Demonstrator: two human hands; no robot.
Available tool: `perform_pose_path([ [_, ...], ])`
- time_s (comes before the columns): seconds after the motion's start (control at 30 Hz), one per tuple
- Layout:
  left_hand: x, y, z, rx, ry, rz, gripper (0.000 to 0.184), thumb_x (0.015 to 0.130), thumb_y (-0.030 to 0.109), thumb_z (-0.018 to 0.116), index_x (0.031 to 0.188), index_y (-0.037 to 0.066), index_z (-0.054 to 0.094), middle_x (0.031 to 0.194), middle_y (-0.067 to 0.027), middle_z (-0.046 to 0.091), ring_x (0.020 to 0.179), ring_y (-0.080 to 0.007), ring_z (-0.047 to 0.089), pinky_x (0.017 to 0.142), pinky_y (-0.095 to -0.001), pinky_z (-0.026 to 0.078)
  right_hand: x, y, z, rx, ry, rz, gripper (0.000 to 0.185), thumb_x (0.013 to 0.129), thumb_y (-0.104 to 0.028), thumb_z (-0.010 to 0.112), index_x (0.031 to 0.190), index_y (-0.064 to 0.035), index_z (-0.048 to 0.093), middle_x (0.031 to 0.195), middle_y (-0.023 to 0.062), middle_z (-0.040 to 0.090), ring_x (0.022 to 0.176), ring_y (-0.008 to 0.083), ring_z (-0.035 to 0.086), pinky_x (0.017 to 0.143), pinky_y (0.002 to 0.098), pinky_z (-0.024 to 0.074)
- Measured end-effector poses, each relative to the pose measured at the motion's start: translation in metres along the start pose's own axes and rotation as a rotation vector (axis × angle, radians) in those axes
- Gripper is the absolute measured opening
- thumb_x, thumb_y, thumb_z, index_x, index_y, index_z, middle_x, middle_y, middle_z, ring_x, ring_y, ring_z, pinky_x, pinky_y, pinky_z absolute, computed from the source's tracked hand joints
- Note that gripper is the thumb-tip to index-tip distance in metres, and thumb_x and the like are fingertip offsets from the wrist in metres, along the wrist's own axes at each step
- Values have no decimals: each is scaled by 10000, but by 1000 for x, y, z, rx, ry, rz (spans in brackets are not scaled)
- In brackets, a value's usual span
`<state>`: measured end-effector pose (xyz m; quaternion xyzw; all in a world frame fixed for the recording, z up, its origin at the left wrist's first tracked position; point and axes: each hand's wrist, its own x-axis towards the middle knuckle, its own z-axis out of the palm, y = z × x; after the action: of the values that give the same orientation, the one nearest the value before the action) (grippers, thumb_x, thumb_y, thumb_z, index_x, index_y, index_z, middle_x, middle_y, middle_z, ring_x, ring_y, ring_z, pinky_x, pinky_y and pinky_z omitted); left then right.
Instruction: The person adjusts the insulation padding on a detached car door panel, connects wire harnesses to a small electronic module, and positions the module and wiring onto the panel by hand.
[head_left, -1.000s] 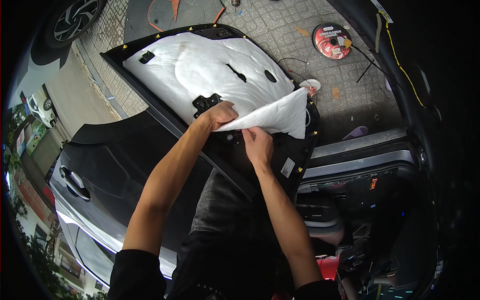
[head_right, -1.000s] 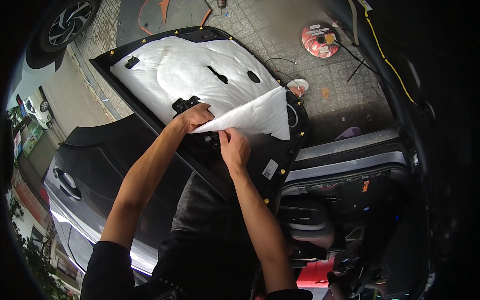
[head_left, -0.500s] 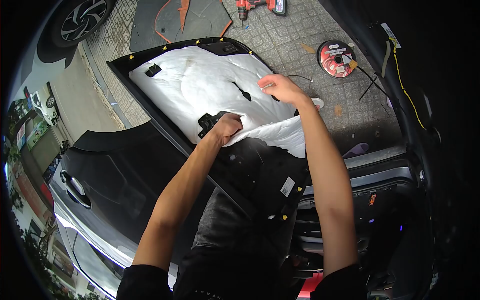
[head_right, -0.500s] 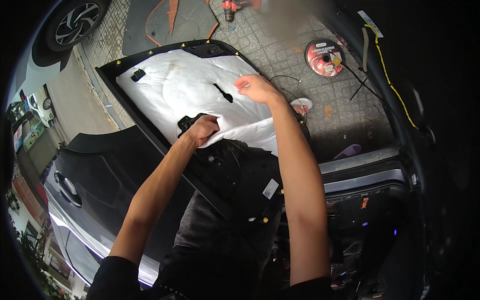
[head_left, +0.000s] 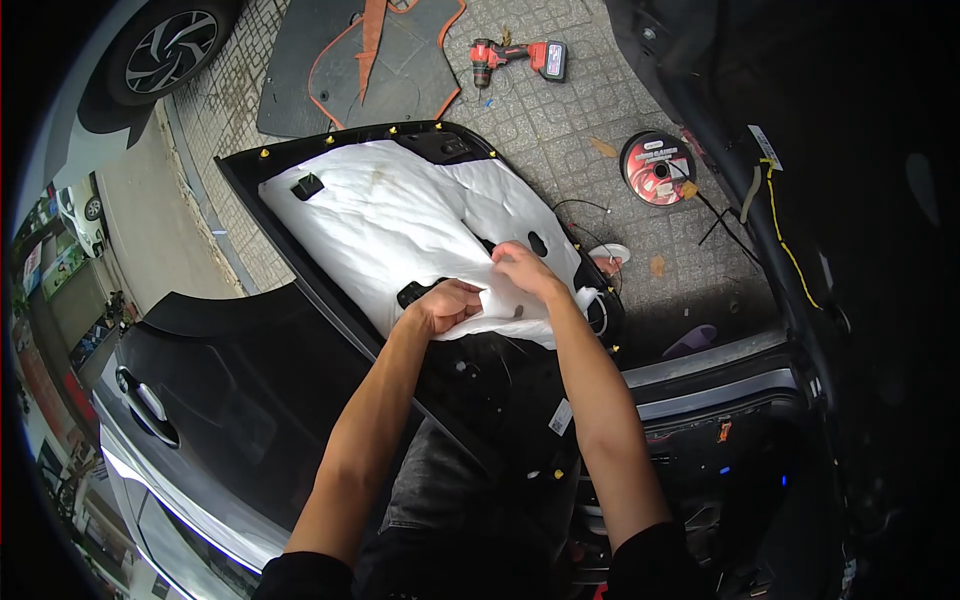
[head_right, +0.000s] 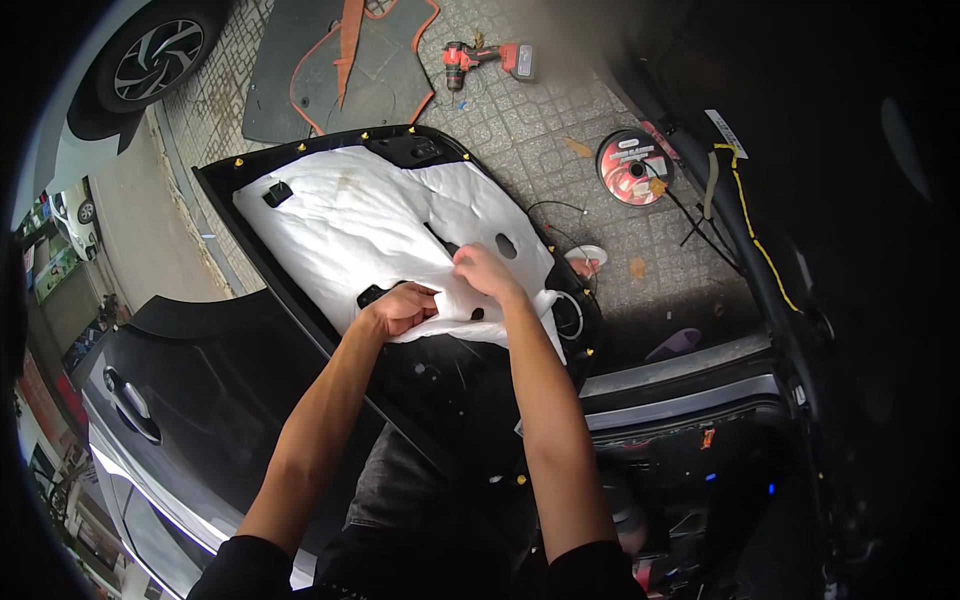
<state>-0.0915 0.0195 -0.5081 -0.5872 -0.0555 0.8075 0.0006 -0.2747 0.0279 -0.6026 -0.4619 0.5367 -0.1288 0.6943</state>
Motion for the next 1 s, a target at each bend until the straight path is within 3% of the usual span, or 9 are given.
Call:
perform_pose_path([
  [0.07, -11, 11, 23, 28, 189, 40, 309, 840, -104, 512, 1141, -96, 581, 854, -99, 627, 689, -145, 613, 609, -297, 517, 8, -5, -10, 143, -186, 215, 216, 824, -218, 630, 997, -90, 624, 876, 31, 592, 842, 152, 551, 745, 315, 441],
  [0.1, -7, 10, 30, 83, 304, 76, 367, 786, -149, 491, 1136, -107, 594, 995, -176, 663, 838, -246, 680, 705, -342, 568, 13, -8, -17, 141, -184, 205, 216, 824, -218, 630, 997, -90, 624, 876, 31, 592, 842, 152, 551, 745, 315, 441],
  [0.17, 14, -2, 27, 127, 344, 199, 389, 780, -141, 484, 1143, -87, 614, 1031, -169, 668, 865, -247, 675, 717, -356, 564, 26, -14, -29, 109, -284, 416, 274, 811, -275, 635, 1025, -103, 643, 856, 25, 595, 764, 150, 540, 673, 312, 431],
  [0.43, 24, -18, 38, 396, 825, 282, 324, 806, 1, 557, 1105, -109, 615, 1068, -253, 665, 995, -313, 661, 808, -374, 500, 54, -33, -33, -198, -369, 342, 549, 880, -537, 566, 1065, -31, 669, 798, 50, 589, 640, 174, 507, 751, 400, 464],
  [0.53, 24, -15, 48, 559, 1021, 393, 277, 783, 63, 596, 1004, -93, 657, 964, -294, 668, 943, -399, 667, 812, -409, 508, 52, -45, -45, -72, -615, 441, 583, 902, -569, 538, 1080, -24, 645, 743, 41, 539, 578, 154, 457, 640, 357, 453],
  [0.67, 28, -20, 50, 540, 1069, 409, 252, 780, 101, 605, 931, -90, 671, 919, -301, 667, 927, -417, 664, 805, -434, 518, 41, -45, -40, 245, -634, 484, 524, 904, -585, 549, 1010, -72, 580, 676, -10, 468, 522, 85, 394, 441, 253, 280],
  [0.73, 31, -16, 47, 601, 1088, 419, 248, 783, 113, 606, 910, -88, 675, 915, -301, 667, 925, -418, 664, 803, -442, 522, 43, -41, -38, 226, -710, 528, 605, 896, -611, 548, 1248, -119, 550, 721, -37, 459, 548, 69, 398, 465, 246, 305],
  [0.87, 36, -13, 37, 792, 932, 324, 258, 784, 137, 614, 911, -76, 684, 899, -297, 669, 903, -423, 666, 780, -455, 536, 44, -43, -35, 255, -664, 529, 498, 873, -587, 605, 933, -93, 589, 615, -23, 451, 506, 79, 398, 456, 265, 298],
  [1.0, 28, -14, 48, 879, 1017, 287, 249, 791, 136, 614, 895, -79, 686, 875, -313, 660, 874, -424, 671, 764, -460, 544, 43, -55, -51, 183, -693, 510, 498, 867, -584, 616, 908, -89, 588, 604, -26, 448, 497, 77, 392, 462, 267, 304],
])
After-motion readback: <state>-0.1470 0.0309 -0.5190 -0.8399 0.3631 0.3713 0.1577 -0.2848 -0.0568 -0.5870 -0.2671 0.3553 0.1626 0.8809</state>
